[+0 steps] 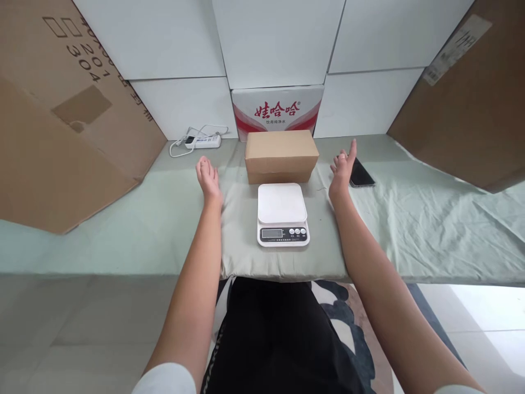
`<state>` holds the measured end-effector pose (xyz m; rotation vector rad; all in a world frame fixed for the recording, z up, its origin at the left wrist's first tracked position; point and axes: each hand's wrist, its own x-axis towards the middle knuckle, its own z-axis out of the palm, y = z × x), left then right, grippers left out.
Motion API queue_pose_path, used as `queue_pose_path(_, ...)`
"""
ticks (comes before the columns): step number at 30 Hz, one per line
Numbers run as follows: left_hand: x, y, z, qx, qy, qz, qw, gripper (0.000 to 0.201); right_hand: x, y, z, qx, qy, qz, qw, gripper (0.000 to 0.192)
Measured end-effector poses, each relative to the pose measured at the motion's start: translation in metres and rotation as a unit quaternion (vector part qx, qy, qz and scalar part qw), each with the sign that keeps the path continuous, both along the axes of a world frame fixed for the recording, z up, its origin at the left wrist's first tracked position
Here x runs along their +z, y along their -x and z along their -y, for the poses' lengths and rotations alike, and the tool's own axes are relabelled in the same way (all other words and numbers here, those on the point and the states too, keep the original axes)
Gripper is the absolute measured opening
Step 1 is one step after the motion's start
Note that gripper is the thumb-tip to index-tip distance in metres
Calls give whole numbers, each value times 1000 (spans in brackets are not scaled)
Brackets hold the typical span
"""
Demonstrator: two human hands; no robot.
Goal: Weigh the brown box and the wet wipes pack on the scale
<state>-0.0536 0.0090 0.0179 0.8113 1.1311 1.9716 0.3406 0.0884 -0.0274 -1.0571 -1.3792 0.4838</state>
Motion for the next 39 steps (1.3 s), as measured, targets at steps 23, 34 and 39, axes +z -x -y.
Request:
queue_pose_path(23, -22, -44, -3, -216, 17, -200, 956, 87, 6, 48, 20, 159, 43, 20, 986, 116)
queue_pose_path(34, -1, -44, 24, -160, -85, -277, 944, 84, 45, 55, 64, 110, -35, 74, 991, 110)
queue_pose_path(39, 1, -48, 87, -130, -121, -271, 946, 81, 43, 36, 121, 83, -110, 154, 978, 104)
